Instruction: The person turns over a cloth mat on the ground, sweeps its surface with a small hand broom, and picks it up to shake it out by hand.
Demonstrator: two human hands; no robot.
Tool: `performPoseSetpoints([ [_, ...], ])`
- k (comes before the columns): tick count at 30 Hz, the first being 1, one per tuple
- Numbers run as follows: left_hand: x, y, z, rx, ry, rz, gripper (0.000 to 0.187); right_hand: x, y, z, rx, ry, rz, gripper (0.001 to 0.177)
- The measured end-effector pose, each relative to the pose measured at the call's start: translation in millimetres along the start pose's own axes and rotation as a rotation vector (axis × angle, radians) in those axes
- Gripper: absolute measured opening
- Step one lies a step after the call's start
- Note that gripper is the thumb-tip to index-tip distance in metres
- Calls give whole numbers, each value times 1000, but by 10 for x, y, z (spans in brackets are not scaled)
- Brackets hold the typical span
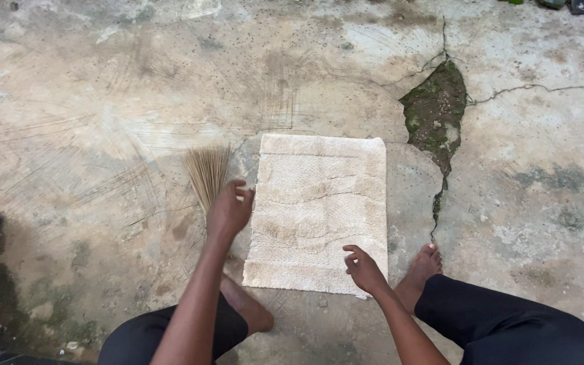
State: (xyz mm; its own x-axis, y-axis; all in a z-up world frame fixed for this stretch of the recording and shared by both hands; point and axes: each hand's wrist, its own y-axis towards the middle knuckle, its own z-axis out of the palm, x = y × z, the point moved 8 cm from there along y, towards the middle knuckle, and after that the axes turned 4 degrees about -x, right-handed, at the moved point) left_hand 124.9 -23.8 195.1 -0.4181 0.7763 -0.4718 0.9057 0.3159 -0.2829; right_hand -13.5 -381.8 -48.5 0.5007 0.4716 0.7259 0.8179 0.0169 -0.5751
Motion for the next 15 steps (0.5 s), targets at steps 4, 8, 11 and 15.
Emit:
performPoseSetpoints([
  [4, -140, -147, -670, 9, 31, 9, 37, 712, -240, 247, 147, -24, -84, 34],
  [8, 89, -216, -908, 122, 101, -95, 42, 1247, -164, 490, 196, -199, -95, 31],
  [11, 83, -136, -1138, -12, 29, 117, 38, 1582, 18, 698, 214, -269, -111, 30],
  [15, 200, -1, -1342, 23, 61, 18, 44, 1897, 397, 1139, 198, -372, -181, 29],
])
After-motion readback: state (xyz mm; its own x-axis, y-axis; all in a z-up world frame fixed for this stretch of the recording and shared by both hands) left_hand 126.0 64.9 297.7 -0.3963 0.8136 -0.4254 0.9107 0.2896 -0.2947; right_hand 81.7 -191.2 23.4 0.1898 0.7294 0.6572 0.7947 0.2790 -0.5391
